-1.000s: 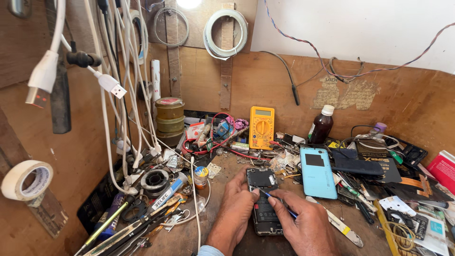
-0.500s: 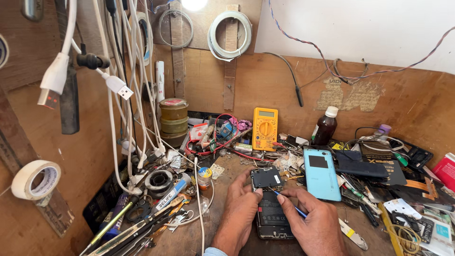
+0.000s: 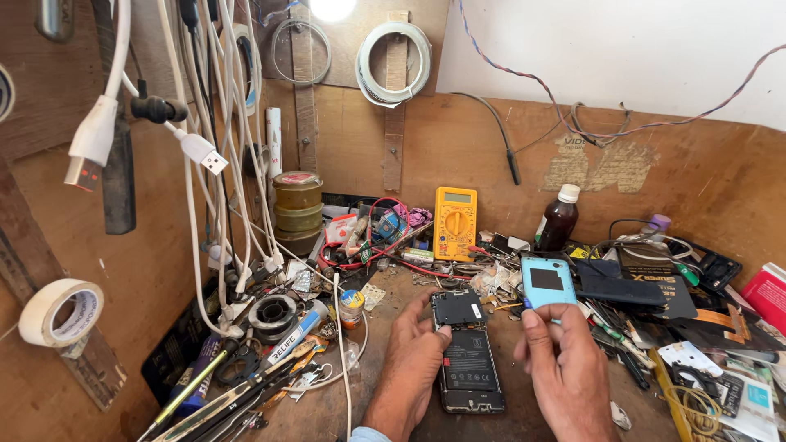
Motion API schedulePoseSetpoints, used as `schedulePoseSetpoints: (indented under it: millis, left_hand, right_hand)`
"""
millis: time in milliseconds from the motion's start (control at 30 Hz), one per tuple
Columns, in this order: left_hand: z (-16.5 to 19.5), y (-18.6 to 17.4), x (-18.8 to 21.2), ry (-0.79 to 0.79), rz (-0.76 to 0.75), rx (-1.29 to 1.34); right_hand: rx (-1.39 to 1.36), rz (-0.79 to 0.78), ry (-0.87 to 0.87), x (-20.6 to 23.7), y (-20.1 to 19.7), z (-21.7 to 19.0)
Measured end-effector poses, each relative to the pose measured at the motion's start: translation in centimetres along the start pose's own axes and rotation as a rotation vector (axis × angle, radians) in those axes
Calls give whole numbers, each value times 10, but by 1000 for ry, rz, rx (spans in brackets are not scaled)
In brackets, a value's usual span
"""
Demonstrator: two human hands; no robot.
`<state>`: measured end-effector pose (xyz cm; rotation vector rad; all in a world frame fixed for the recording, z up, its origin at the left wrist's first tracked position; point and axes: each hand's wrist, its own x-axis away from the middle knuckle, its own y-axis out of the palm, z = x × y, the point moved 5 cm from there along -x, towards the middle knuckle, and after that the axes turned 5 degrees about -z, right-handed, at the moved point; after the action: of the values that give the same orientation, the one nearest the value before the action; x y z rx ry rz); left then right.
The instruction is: The person uses a small screwdriver to remove screws from the back of a disassembled smartphone, then reconnects the display assembly and plugs in a charging cable to test the device.
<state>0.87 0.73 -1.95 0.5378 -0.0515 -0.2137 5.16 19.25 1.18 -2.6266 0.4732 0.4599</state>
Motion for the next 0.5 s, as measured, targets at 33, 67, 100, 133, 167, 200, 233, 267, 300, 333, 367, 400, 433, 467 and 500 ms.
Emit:
schedulePoseSetpoints:
  millis: [33,67,100,133,167,200,233,267,300,333,367,400,433,467,500]
  left_hand:
    - [-1,0,0,-8,-5,1]
    - [-1,-1,0,-7,-4,-8]
    - [-2,-1,0,-4,-6,-15]
    - [-1,0,-1,2,-9,-24]
    - [-1,0,-1,7,-16,-16]
    - [-2,0,-1,12,-21,-7]
    - [-2,0,-2,16,-25,2]
    - [-3,0,-2,11,-20,-2]
    - [-3,-1,-2,6,-16,-8]
    - [-4,-1,-2,0,-11,-13]
    - [-4,-1,-2,5,-15,-14]
    - [-4,-1,-2,10,-20,-15]
    - [-4,-1,-3,15,-26,-17]
    - [-5,-1,-3,16,-24,-25]
    - [-5,-2,-4,15,-22,-34]
  right_hand:
    - [-15,-4,8,-2,1,2]
    - [-10,2,-48,-3,2,1]
    - [-4,11,-106,-5,2,-2]
    - [1,21,-167,-7,3,-4]
    - [110,12,-92,-9,2,-1]
    - [218,3,-16,-12,-1,2]
    - [326,-7,62,-13,-3,6]
    - [278,-38,85,-16,-3,7]
    - [229,-69,107,-20,-4,8]
    - [180,-101,129,-24,-3,10]
    - [136,-125,134,-28,-2,10]
    - [91,-148,138,-32,0,10]
    - [45,-170,142,-36,2,10]
    - [82,-193,118,-39,5,8]
    - [119,-216,94,-41,9,6]
